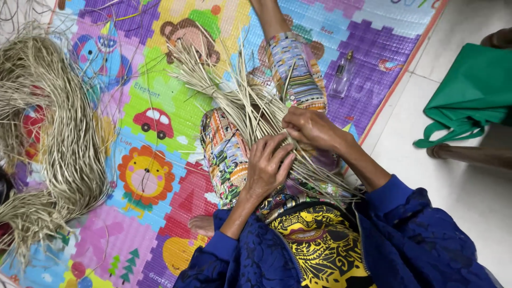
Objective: Weaving and braiding dried straw strands to create a handcrafted object
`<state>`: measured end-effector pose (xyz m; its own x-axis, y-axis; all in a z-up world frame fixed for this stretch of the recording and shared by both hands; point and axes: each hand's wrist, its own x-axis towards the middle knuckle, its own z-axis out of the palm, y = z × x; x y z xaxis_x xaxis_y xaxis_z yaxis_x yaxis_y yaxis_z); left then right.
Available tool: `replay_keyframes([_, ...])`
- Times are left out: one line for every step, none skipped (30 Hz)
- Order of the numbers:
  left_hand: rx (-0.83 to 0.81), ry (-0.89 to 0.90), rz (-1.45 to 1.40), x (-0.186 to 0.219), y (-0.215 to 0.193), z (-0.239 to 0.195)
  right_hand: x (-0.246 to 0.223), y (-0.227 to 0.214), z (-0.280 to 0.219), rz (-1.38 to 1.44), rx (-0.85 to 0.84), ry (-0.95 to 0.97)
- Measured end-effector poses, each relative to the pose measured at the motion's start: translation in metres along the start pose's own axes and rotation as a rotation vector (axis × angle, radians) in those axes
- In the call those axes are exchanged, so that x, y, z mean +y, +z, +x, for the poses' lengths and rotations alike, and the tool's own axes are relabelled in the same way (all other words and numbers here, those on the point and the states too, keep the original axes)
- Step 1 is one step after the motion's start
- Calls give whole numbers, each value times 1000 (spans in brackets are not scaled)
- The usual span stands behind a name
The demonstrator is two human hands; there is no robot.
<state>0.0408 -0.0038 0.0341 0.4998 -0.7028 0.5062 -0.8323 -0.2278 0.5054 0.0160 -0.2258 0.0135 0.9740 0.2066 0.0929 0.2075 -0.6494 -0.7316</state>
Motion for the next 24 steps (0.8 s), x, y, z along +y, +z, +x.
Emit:
replay_keyframes([6,4,-4,-3,0,-1,6,1,4,-8,1,1])
replay_keyframes([-1,5,-1,-6,1,-3,12,1,7,20,-26,-9])
replay_keyframes([-7,5,1,-9,2,-5,18,2,11,47,-52,-20])
replay_keyframes([3,5,-7,-6,-5,-1,11,-3,13,36,-57,-17])
replay_keyframes([0,-6,-12,-4,-12,2,4,-8,17,28,-69,-33])
replay_keyframes([-1,-20,-13,-3,-19,4,-2,-11,22,21,-83,-54])
replay_keyframes([12,-22,-17,-1,-21,8,10,-7,19,10,-92,-56])
replay_keyframes([29,-14,-17,0,-27,10,21,-1,18,36,-79,-56])
replay_keyframes([46,-6,-17,1,-32,12,32,5,17,62,-67,-56])
replay_keyframes([51,-9,-19,-1,-32,11,27,0,17,58,-73,-57])
replay_keyframes([63,5,-35,-2,-31,11,22,-6,17,157,-74,-40])
replay_keyframes([69,21,-56,-4,-31,10,16,-10,16,258,-70,-16])
replay_keyframes([70,20,-62,-8,-23,5,17,-8,14,256,-72,-10])
replay_keyframes([80,30,-80,-12,-16,-1,18,-5,12,266,-42,0])
replay_keyframes([91,39,-98,-17,-9,-6,19,-3,11,275,-12,11])
replay_keyframes([84,39,-103,-18,-5,-10,14,-4,10,278,-9,17])
replay_keyframes([98,49,-117,-20,-2,-14,10,-5,10,291,-5,83])
replay_keyframes([113,66,-131,-23,3,-14,7,-9,11,300,4,146])
replay_keyframes([108,73,-136,-21,-4,-10,3,-11,13,299,12,151])
replay_keyframes([93,66,-141,-18,-11,-9,-1,-10,12,264,28,140])
replay_keyframes([77,58,-146,-15,-17,-7,-5,-10,12,229,43,129])
replay_keyframes([73,66,-155,-18,-16,-9,-10,-9,13,225,52,137])
replay_keyframes([80,70,-164,-20,-15,-10,-14,-7,14,174,85,142])
replay_keyframes([88,72,-175,-22,-13,-12,-17,-7,14,123,116,148])
